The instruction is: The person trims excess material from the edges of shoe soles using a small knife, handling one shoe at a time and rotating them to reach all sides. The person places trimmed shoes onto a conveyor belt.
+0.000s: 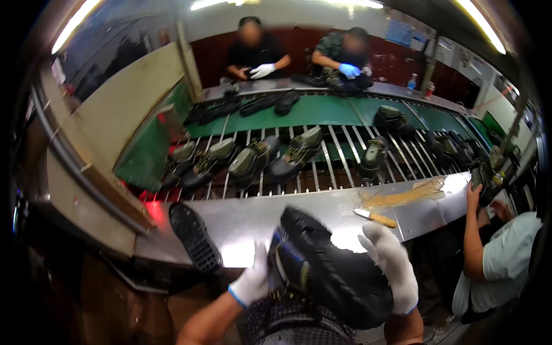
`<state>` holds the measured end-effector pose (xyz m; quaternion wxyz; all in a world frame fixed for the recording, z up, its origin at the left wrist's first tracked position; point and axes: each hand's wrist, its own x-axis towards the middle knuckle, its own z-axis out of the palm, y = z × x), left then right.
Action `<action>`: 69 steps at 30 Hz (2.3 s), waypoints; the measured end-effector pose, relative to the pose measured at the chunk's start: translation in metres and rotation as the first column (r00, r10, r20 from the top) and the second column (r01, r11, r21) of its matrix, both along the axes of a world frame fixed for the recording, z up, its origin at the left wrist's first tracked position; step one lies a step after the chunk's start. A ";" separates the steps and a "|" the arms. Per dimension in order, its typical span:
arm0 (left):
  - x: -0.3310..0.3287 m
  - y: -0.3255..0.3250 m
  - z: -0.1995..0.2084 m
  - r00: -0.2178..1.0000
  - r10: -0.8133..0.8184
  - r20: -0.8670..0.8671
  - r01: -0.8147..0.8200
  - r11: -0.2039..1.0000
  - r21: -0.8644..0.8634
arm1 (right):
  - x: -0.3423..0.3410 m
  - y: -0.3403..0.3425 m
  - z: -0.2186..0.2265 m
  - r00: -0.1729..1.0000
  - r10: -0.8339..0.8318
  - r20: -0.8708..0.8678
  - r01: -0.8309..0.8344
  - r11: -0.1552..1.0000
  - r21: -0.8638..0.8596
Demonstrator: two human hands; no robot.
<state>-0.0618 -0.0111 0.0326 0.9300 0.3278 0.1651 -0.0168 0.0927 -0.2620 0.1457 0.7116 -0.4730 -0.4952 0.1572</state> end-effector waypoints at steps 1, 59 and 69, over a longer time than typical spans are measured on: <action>0.015 0.010 0.009 0.990 0.126 0.061 -0.133 0.982 0.133 | -0.003 -0.008 -0.019 0.978 -0.042 -0.206 0.015 0.992 -0.128; 0.008 -0.024 -0.049 0.943 0.173 0.284 -0.331 0.399 0.855 | -0.139 0.125 -0.060 0.902 0.413 0.130 -0.047 0.392 -0.919; -0.071 -0.045 -0.040 0.873 0.347 0.344 -0.431 0.216 0.876 | -0.169 0.125 -0.065 0.911 0.392 0.131 -0.024 0.366 -0.930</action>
